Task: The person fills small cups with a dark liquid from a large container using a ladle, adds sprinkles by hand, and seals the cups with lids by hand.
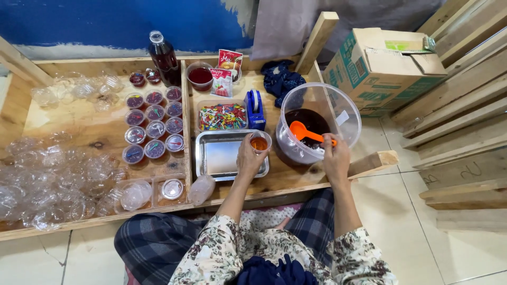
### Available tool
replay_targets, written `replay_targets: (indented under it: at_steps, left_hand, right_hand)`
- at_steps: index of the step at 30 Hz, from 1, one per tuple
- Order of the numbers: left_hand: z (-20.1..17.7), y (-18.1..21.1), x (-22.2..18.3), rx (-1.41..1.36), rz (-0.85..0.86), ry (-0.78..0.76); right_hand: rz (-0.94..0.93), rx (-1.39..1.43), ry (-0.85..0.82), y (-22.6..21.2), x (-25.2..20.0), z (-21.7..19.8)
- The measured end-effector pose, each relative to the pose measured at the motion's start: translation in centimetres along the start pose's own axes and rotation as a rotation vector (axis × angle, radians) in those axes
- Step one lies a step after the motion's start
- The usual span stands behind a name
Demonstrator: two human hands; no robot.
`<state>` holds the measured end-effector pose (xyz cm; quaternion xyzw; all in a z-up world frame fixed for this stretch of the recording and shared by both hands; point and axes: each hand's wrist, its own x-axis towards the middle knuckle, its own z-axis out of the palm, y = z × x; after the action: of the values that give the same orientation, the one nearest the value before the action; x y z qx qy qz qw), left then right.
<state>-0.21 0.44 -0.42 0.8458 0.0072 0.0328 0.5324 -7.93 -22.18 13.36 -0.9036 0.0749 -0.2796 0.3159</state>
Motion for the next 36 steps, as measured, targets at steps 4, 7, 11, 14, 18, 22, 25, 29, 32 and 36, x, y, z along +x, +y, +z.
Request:
replay_targets:
  at_steps: [4, 7, 11, 14, 18, 22, 25, 29, 32, 36]
  left_hand:
    - [-0.7, 0.4, -0.2, -0.015, -0.021, -0.015]
    - [-0.7, 0.2, -0.3, 0.011, -0.028, -0.013]
    - [-0.9, 0.3, -0.3, 0.002, -0.046, -0.01]
    - [-1.0, 0.5, -0.3, -0.007, -0.043, -0.021]
    - [-0.8, 1.0, -0.4, -0.009, -0.049, -0.04]
    - [-0.3, 0.5, -0.5, -0.015, -0.051, -0.054]
    - [-0.2, 0.8, -0.5, -0.03, -0.054, -0.065]
    - [-0.4, 1.4, -0.7, -0.049, -0.015, -0.042]
    - [-0.3, 1.9, -0.6, -0.056, 0.002, -0.03]
    - [-0.4, 1.8, -0.4, -0.05, -0.002, -0.024]
  right_hand:
    - [-0.012, -0.277, -0.156, 6.6, 0.5, 4.8]
    - [0.064, -0.264, -0.285, 6.0, 0.8, 4.9]
    - [0.226, -0.046, -0.2, 4.0, 1.1, 2.9]
    - [0.314, 0.112, -0.09, 3.4, 1.3, 1.1]
    - [0.312, 0.268, 0.099, 0.9, 1.5, -1.7]
    - [0.35, 0.466, 0.144, -1.6, 1.4, -4.1]
    - [0.345, 0.57, 0.19, -1.4, 1.5, -4.9]
    - [0.294, 0.613, 0.273, -1.4, 1.5, -5.5]
    - [0.259, 0.603, 0.294, -2.7, 1.4, -5.8]
    - [0.227, 0.621, 0.284, -4.5, 0.8, -5.4]
